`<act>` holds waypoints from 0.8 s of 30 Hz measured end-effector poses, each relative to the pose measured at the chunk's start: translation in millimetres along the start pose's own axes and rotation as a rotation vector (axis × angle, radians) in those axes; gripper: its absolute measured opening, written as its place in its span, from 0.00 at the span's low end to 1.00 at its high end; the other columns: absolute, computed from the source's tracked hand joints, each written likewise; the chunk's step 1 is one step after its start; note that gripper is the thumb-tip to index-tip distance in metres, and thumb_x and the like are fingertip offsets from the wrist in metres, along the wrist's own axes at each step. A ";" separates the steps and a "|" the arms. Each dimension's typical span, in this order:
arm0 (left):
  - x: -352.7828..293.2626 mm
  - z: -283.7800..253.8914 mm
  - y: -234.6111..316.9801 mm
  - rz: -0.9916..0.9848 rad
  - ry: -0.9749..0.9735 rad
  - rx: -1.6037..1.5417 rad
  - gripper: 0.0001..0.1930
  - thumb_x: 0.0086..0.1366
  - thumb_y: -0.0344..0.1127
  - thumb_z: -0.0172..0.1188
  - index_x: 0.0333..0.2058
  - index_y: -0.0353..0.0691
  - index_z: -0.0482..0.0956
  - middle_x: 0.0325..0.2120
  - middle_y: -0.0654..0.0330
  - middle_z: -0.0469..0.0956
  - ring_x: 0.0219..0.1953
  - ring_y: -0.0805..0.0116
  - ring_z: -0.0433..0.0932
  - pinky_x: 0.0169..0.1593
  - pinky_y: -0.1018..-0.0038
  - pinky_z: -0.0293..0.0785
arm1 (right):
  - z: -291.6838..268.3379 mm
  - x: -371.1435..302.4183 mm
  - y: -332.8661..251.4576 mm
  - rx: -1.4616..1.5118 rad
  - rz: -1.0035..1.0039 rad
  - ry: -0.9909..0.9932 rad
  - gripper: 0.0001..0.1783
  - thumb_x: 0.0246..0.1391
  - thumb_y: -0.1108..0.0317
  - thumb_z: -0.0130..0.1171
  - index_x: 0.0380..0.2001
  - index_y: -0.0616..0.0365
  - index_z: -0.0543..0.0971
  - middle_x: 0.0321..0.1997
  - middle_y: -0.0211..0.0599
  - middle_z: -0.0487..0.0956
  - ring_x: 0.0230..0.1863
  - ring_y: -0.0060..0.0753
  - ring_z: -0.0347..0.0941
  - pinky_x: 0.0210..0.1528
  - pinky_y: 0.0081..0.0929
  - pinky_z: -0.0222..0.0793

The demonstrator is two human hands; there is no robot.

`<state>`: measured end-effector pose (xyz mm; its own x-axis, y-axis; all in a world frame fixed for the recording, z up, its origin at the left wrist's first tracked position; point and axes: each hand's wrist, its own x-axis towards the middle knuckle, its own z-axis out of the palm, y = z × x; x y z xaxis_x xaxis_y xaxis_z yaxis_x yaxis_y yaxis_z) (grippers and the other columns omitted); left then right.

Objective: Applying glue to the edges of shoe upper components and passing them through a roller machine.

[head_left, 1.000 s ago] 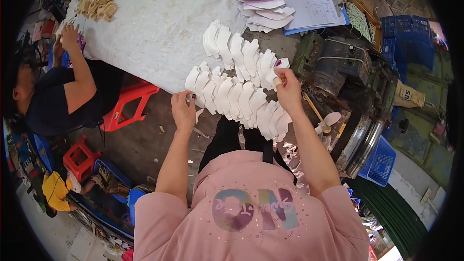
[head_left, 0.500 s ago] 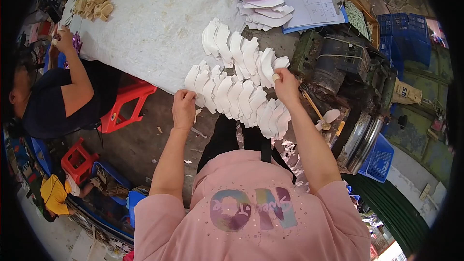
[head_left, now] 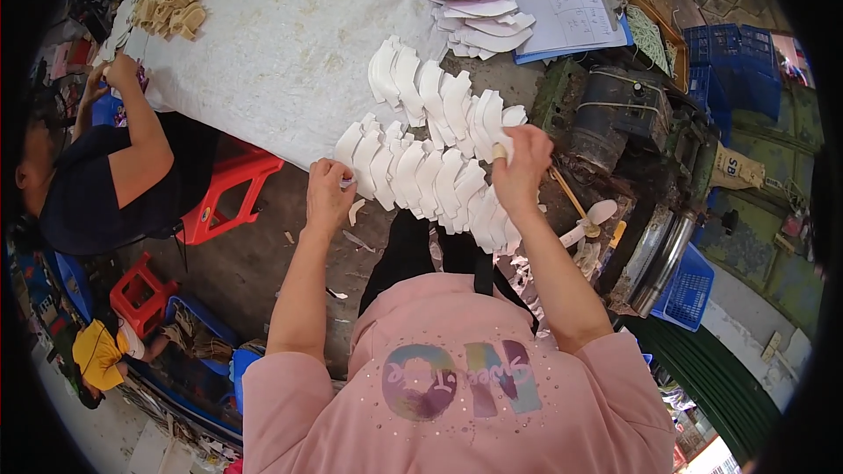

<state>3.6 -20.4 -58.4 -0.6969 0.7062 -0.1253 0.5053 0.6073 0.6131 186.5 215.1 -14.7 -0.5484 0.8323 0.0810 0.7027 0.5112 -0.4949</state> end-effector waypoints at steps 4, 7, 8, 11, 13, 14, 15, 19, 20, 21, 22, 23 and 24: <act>-2.1 1.6 0.2 0.021 0.001 0.011 0.11 0.44 0.24 0.64 0.29 0.37 0.74 0.33 0.55 0.70 0.41 0.55 0.69 0.44 0.65 0.68 | 32.6 -9.3 -36.7 0.233 -0.528 -0.321 0.22 0.32 0.80 0.55 0.37 0.53 0.76 0.46 0.34 0.70 0.51 0.45 0.61 0.51 0.43 0.54; -5.3 2.5 2.7 0.023 0.030 0.028 0.12 0.43 0.22 0.63 0.30 0.37 0.74 0.33 0.55 0.70 0.41 0.55 0.69 0.44 0.64 0.68 | 54.7 -13.2 -88.0 0.183 -0.724 -0.382 0.19 0.36 0.76 0.56 0.37 0.50 0.77 0.46 0.34 0.70 0.52 0.42 0.60 0.52 0.43 0.53; -6.7 2.6 4.7 0.016 0.039 0.037 0.13 0.43 0.22 0.63 0.30 0.38 0.74 0.33 0.55 0.70 0.41 0.54 0.69 0.44 0.64 0.68 | 64.0 -14.4 -102.0 0.124 -0.742 -0.435 0.18 0.37 0.75 0.55 0.37 0.50 0.78 0.46 0.35 0.70 0.53 0.42 0.59 0.53 0.44 0.51; -9.4 4.4 7.6 0.008 0.055 0.037 0.13 0.43 0.21 0.63 0.30 0.37 0.74 0.35 0.53 0.69 0.42 0.53 0.68 0.45 0.63 0.68 | 92.7 -9.9 -119.6 -0.004 -0.768 -0.545 0.14 0.42 0.71 0.54 0.36 0.49 0.79 0.46 0.38 0.69 0.53 0.41 0.59 0.53 0.46 0.49; -12.6 6.2 7.7 -0.006 0.082 0.040 0.11 0.45 0.23 0.62 0.30 0.36 0.74 0.35 0.51 0.67 0.42 0.52 0.66 0.45 0.62 0.66 | 107.3 -8.9 -120.8 -0.075 -0.778 -0.608 0.12 0.44 0.69 0.53 0.35 0.48 0.79 0.46 0.39 0.68 0.53 0.41 0.59 0.52 0.46 0.48; -15.0 6.6 7.1 -0.014 0.083 0.045 0.11 0.45 0.23 0.62 0.30 0.36 0.74 0.35 0.51 0.67 0.42 0.52 0.66 0.45 0.62 0.66 | 112.2 -9.2 -117.5 -0.094 -0.788 -0.563 0.10 0.45 0.67 0.52 0.31 0.48 0.80 0.44 0.38 0.69 0.53 0.39 0.59 0.53 0.45 0.47; -17.5 7.2 6.7 -0.020 0.116 0.077 0.10 0.46 0.23 0.62 0.29 0.37 0.74 0.35 0.52 0.67 0.41 0.52 0.66 0.44 0.63 0.66 | 113.0 -8.1 -116.9 -0.119 -0.800 -0.515 0.08 0.45 0.65 0.52 0.27 0.49 0.80 0.43 0.37 0.70 0.52 0.37 0.59 0.53 0.44 0.46; -39.1 7.4 -1.1 -0.060 0.052 0.104 0.07 0.50 0.29 0.62 0.28 0.36 0.75 0.35 0.51 0.67 0.41 0.53 0.66 0.44 0.62 0.64 | 115.2 -8.6 -119.8 -0.122 -0.795 -0.502 0.08 0.45 0.65 0.53 0.27 0.49 0.80 0.42 0.38 0.70 0.52 0.37 0.60 0.52 0.44 0.47; -47.3 9.7 -3.5 -0.063 0.052 0.105 0.07 0.50 0.29 0.62 0.28 0.36 0.75 0.35 0.51 0.67 0.41 0.53 0.66 0.44 0.62 0.64 | 115.1 -7.6 -121.2 -0.112 -0.788 -0.527 0.08 0.44 0.66 0.52 0.27 0.50 0.80 0.42 0.38 0.71 0.51 0.37 0.60 0.51 0.44 0.47; -55.0 11.1 -5.0 -0.086 0.039 0.075 0.06 0.50 0.29 0.62 0.27 0.36 0.74 0.34 0.52 0.67 0.40 0.53 0.66 0.44 0.62 0.64 | 113.1 -5.0 -123.5 -0.102 -0.779 -0.544 0.08 0.44 0.67 0.52 0.27 0.51 0.80 0.41 0.38 0.71 0.50 0.37 0.60 0.51 0.43 0.48; -61.3 11.0 -4.7 -0.110 0.023 0.043 0.06 0.50 0.29 0.61 0.27 0.37 0.74 0.33 0.52 0.68 0.40 0.54 0.66 0.43 0.62 0.64 | 112.8 -3.7 -124.0 -0.103 -0.776 -0.543 0.08 0.44 0.67 0.52 0.27 0.51 0.80 0.41 0.38 0.71 0.50 0.37 0.60 0.51 0.43 0.48; -66.4 9.5 -4.9 -0.105 0.022 0.042 0.06 0.50 0.29 0.61 0.27 0.37 0.74 0.33 0.52 0.68 0.40 0.54 0.66 0.43 0.62 0.64 | 112.3 -1.8 -124.4 -0.041 -0.771 -0.529 0.08 0.42 0.69 0.53 0.27 0.52 0.79 0.39 0.38 0.70 0.48 0.37 0.61 0.50 0.42 0.49; -70.0 5.6 -3.9 -0.145 0.051 -0.006 0.06 0.50 0.28 0.61 0.27 0.36 0.74 0.32 0.53 0.68 0.39 0.54 0.67 0.43 0.63 0.65 | 112.6 -0.9 -123.8 0.020 -0.763 -0.515 0.08 0.41 0.71 0.53 0.27 0.53 0.78 0.38 0.38 0.70 0.47 0.37 0.62 0.49 0.41 0.50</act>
<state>53.2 -70.2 -56.5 -0.7875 0.5915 -0.1731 0.3945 0.6996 0.5957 49.0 126.9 -50.9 -0.9976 0.0697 -0.0015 0.0618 0.8748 -0.4806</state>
